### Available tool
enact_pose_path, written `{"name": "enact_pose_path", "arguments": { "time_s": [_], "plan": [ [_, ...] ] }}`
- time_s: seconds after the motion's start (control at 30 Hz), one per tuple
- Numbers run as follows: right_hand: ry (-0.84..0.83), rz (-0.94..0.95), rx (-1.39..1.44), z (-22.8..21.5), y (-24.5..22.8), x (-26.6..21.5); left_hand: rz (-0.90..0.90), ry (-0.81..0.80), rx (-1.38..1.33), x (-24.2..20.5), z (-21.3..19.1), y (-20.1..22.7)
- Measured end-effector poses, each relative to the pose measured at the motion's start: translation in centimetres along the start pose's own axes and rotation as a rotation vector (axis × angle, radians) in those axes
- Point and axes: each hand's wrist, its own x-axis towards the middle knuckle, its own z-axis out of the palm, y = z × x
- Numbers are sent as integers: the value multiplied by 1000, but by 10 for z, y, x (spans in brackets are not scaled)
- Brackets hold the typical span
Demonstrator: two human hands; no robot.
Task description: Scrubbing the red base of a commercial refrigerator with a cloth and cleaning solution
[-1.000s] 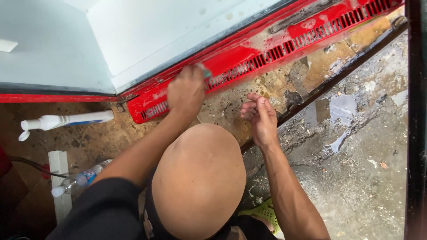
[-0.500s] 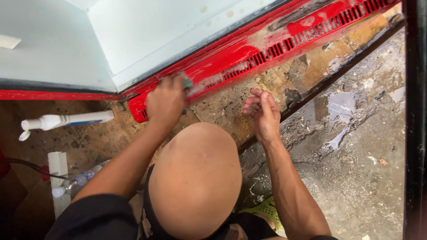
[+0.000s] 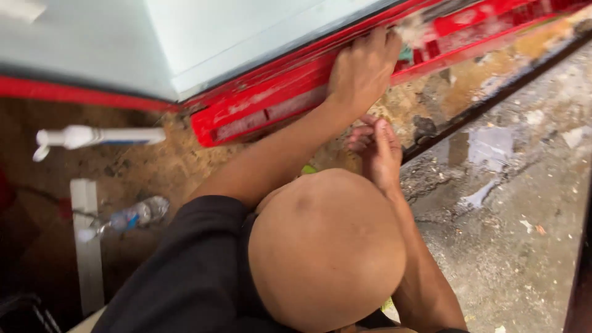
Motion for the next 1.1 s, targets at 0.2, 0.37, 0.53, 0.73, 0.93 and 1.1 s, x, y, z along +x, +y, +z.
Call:
{"name": "enact_pose_path", "arguments": {
  "time_s": [0.2,0.37,0.53,0.73,0.93,1.1],
  "plan": [
    [-4,69,-99,-40,26,14,-100,-278,107,-159,-89,-152],
    [-9,81,-139,-27,27,1,-210,-457,164,-260,-112,-231],
    [16,75,-152,-27,33,4,-322,-393,204,-229,-83,-205],
    [-33,109,-126,-15,50,1,-147,-229,20,-134,-69,-129],
    [-58,111,-221,-8,51,-16,-91,-80,68,-101,-31,-88],
    [-20,86,-178,-14,36,-13,-150,-360,6,-166,-120,-181]
  ]
}}
